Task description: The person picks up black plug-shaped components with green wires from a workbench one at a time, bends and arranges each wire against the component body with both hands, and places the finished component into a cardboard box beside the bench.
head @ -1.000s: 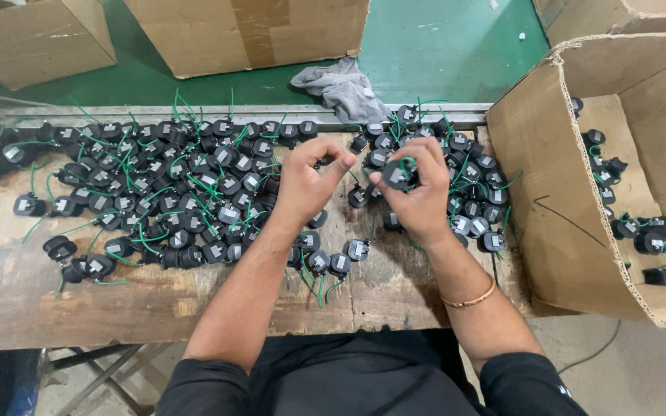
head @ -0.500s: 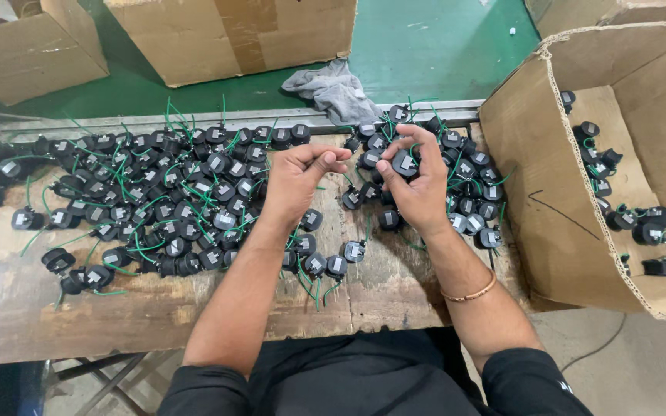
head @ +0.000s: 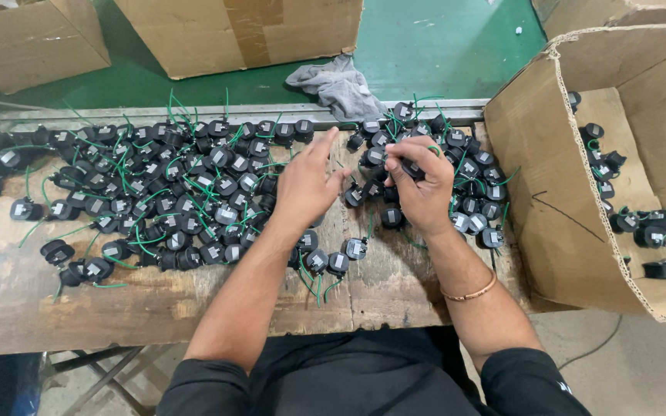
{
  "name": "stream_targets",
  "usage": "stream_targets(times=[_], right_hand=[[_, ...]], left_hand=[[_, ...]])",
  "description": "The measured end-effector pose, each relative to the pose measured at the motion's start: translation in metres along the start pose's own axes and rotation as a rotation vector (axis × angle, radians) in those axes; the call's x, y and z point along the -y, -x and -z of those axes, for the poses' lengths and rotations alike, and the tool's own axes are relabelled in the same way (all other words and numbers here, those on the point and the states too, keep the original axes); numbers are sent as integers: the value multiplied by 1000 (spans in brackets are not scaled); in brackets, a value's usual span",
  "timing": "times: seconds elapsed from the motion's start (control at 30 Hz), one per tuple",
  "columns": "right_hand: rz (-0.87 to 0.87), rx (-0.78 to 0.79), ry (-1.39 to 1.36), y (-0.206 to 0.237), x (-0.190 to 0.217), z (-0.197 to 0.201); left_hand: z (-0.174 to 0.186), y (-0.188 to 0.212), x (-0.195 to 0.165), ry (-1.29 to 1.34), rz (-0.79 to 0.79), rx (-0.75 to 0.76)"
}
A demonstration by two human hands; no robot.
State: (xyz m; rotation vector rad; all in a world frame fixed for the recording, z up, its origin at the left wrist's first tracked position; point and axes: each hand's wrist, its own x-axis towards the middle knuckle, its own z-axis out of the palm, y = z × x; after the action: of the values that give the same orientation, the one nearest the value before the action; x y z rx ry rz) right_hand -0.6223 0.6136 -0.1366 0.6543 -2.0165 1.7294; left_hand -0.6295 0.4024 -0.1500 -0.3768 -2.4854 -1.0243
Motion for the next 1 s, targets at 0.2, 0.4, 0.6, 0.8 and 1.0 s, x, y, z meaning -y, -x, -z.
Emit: stream_targets(times=[0.2,0.4,0.6,0.8,1.0], right_hand=[[45,-36,82,3,-4,-8],[67,4,159,-8,-6,24],[180,488,189,-14,-23,39],[130,444,156,-13,-25,-3],[43,295,216,-10,-26,-49]], left_hand=[[-16,3,19,282,258,287],[-33,-8,11,1025,221,125],[-53,-11,-19,1143,87,-32],[-19,-8,-2,871,-52,-85],[28,-6,39,785,-197,51]])
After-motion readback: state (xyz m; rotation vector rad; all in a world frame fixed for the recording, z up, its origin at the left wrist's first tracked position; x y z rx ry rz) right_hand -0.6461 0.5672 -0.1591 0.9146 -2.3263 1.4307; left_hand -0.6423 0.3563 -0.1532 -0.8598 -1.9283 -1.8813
